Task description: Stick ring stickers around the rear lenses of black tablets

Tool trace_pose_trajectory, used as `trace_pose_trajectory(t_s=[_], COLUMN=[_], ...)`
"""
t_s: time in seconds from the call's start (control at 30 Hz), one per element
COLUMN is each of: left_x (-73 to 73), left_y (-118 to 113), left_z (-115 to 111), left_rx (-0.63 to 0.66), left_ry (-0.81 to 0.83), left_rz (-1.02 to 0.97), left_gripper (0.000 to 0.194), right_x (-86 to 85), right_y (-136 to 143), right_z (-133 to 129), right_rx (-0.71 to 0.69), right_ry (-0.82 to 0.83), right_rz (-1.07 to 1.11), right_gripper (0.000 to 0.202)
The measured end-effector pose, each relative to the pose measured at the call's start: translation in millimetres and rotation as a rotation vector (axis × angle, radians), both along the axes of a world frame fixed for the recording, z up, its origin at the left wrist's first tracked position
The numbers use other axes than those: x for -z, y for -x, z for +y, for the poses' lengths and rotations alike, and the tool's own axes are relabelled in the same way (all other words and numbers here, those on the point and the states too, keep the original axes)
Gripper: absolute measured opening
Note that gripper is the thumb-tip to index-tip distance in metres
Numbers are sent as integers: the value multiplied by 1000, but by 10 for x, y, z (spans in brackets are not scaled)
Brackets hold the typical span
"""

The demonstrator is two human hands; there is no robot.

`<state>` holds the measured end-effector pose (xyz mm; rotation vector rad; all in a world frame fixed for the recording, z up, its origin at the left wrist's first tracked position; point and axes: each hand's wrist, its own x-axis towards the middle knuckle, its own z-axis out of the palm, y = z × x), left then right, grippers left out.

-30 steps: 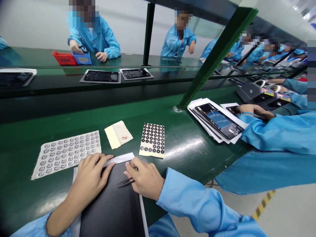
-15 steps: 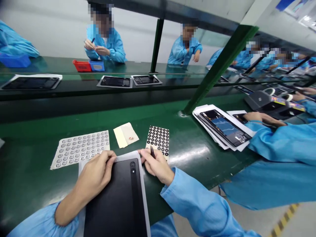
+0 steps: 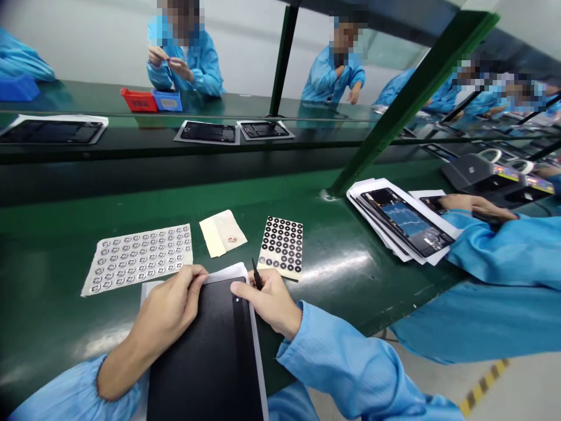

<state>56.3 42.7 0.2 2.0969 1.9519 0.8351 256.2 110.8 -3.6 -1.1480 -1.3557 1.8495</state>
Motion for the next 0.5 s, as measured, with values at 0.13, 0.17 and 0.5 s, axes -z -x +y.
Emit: trace_pose_trajectory(t_s=[0.13,0.17,0.5], left_x=[34,33,-6], left_y=[6,12,27], left_z=[24,30,22], left_rx=[7,7,-21], left_ry=[25,27,20], left_rz=[-36,-39,-37], left_gripper=[17,16,14], right_x=[6,3,-51], right_y=[7,5,-45], right_z=[1,2,-15], right_rx=[56,53,-86], right_ry=[-3,10,-124], right_rz=[-13,-5,18], right_gripper=[48,48,34])
